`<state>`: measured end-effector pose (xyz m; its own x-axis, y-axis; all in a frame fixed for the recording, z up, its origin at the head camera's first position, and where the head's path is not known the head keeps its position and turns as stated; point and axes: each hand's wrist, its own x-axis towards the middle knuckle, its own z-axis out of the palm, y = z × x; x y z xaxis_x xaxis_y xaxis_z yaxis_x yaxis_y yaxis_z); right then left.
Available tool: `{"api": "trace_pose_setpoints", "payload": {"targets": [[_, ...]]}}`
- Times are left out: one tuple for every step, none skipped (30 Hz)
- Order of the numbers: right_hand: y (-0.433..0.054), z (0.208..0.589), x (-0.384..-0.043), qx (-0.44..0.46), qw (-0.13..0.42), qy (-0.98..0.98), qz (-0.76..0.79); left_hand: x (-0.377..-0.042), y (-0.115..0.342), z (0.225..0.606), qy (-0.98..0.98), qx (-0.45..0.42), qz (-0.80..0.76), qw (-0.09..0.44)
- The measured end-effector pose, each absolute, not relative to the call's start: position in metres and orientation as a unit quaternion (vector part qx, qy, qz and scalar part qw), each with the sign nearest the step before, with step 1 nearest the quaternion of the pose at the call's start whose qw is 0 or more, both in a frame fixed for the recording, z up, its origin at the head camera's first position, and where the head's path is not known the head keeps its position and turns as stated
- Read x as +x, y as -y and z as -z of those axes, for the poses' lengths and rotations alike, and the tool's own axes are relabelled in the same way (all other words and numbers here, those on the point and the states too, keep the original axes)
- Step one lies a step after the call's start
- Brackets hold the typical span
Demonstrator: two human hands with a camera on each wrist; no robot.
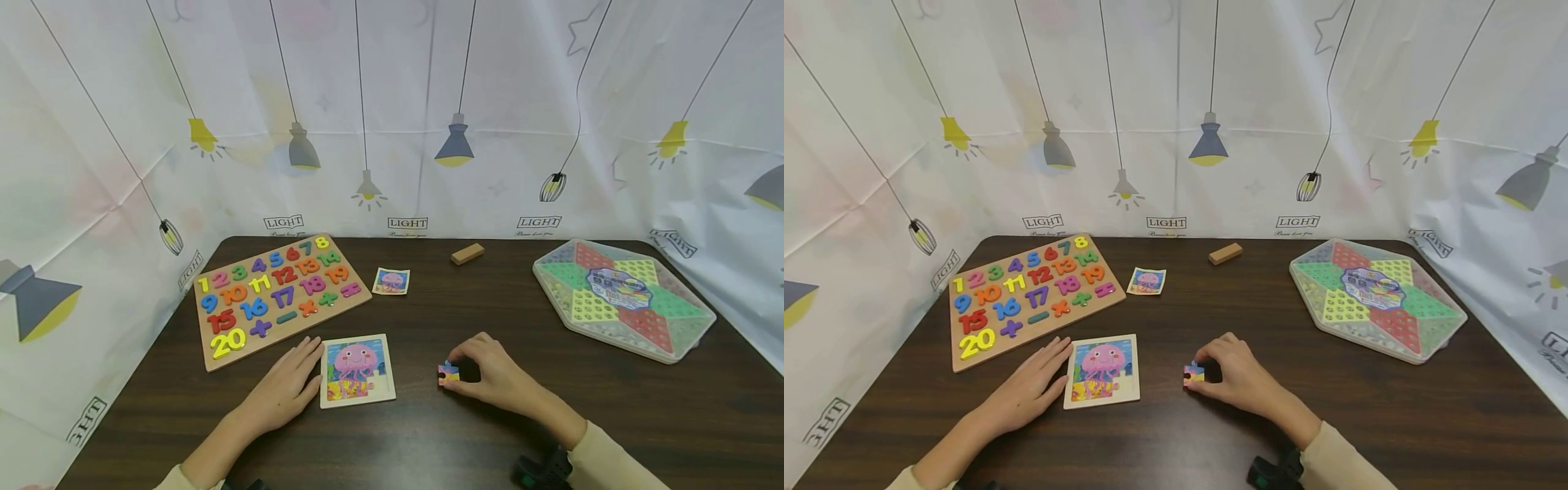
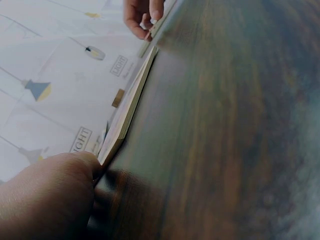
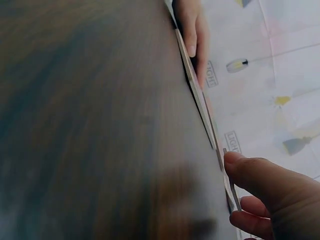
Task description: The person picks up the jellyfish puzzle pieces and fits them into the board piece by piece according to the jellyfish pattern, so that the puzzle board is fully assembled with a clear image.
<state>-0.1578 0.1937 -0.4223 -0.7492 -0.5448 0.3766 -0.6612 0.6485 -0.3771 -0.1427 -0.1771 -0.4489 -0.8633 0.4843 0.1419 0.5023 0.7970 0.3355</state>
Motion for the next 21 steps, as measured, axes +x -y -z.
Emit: {"api": "trace_pose_setpoints", "payload": {"targets": [[-0.192, 0.422, -0.158, 0.336, 0.111, 0.901, -0.253, -0.143, 0.177, 0.449, 0.947, -0.261, 0.184, 0.025], [-0.19, 0.422, -0.158, 0.337, 0.107, 0.901, -0.253, -0.143, 0.177, 0.449, 0.947, -0.261, 0.184, 0.025], [-0.188, 0.422, -0.158, 0.338, 0.104, 0.901, -0.252, -0.142, 0.177, 0.449, 0.947, -0.261, 0.184, 0.026], [-0.186, 0.422, -0.159, 0.34, 0.101, 0.901, -0.251, -0.142, 0.177, 0.449, 0.947, -0.262, 0.183, 0.026], [-0.184, 0.421, -0.159, 0.341, 0.098, 0.9, -0.251, -0.142, 0.177, 0.449, 0.947, -0.263, 0.183, 0.027], [-0.182, 0.421, -0.159, 0.344, 0.096, 0.9, -0.252, -0.143, 0.177, 0.449, 0.947, -0.264, 0.183, 0.028], [-0.18, 0.421, -0.159, 0.347, 0.095, 0.899, -0.251, -0.143, 0.177, 0.449, 0.947, -0.264, 0.182, 0.029], [-0.179, 0.421, -0.159, 0.35, 0.095, 0.898, -0.249, -0.143, 0.177, 0.449, 0.947, -0.265, 0.182, 0.03], [-0.177, 0.421, -0.16, 0.353, 0.094, 0.897, -0.249, -0.143, 0.177, 0.449, 0.946, -0.265, 0.181, 0.031], [-0.175, 0.421, -0.16, 0.356, 0.092, 0.896, -0.25, -0.143, 0.177, 0.448, 0.947, -0.265, 0.181, 0.031], [-0.173, 0.421, -0.16, 0.36, 0.09, 0.894, -0.25, -0.143, 0.177, 0.448, 0.947, -0.265, 0.181, 0.031], [-0.171, 0.421, -0.161, 0.363, 0.088, 0.893, -0.25, -0.143, 0.177, 0.448, 0.947, -0.265, 0.18, 0.03], [-0.169, 0.421, -0.161, 0.366, 0.085, 0.893, -0.25, -0.143, 0.177, 0.448, 0.947, -0.265, 0.18, 0.03], [-0.167, 0.42, -0.161, 0.367, 0.082, 0.892, -0.25, -0.143, 0.178, 0.448, 0.947, -0.264, 0.179, 0.029], [-0.164, 0.42, -0.161, 0.37, 0.079, 0.891, -0.25, -0.143, 0.178, 0.448, 0.947, -0.264, 0.179, 0.029], [-0.162, 0.42, -0.162, 0.372, 0.076, 0.891, -0.249, -0.143, 0.178, 0.448, 0.948, -0.263, 0.179, 0.029], [-0.16, 0.42, -0.162, 0.374, 0.075, 0.89, -0.25, -0.143, 0.178, 0.448, 0.948, -0.263, 0.179, 0.029], [-0.157, 0.42, -0.162, 0.376, 0.073, 0.889, -0.25, -0.143, 0.177, 0.448, 0.948, -0.263, 0.179, 0.029], [-0.155, 0.42, -0.162, 0.379, 0.073, 0.888, -0.25, -0.142, 0.177, 0.448, 0.948, -0.263, 0.18, 0.029], [-0.153, 0.42, -0.162, 0.381, 0.071, 0.887, -0.249, -0.143, 0.177, 0.448, 0.947, -0.263, 0.18, 0.029], [-0.151, 0.42, -0.162, 0.383, 0.069, 0.887, -0.249, -0.142, 0.177, 0.448, 0.947, -0.263, 0.181, 0.029]]}}
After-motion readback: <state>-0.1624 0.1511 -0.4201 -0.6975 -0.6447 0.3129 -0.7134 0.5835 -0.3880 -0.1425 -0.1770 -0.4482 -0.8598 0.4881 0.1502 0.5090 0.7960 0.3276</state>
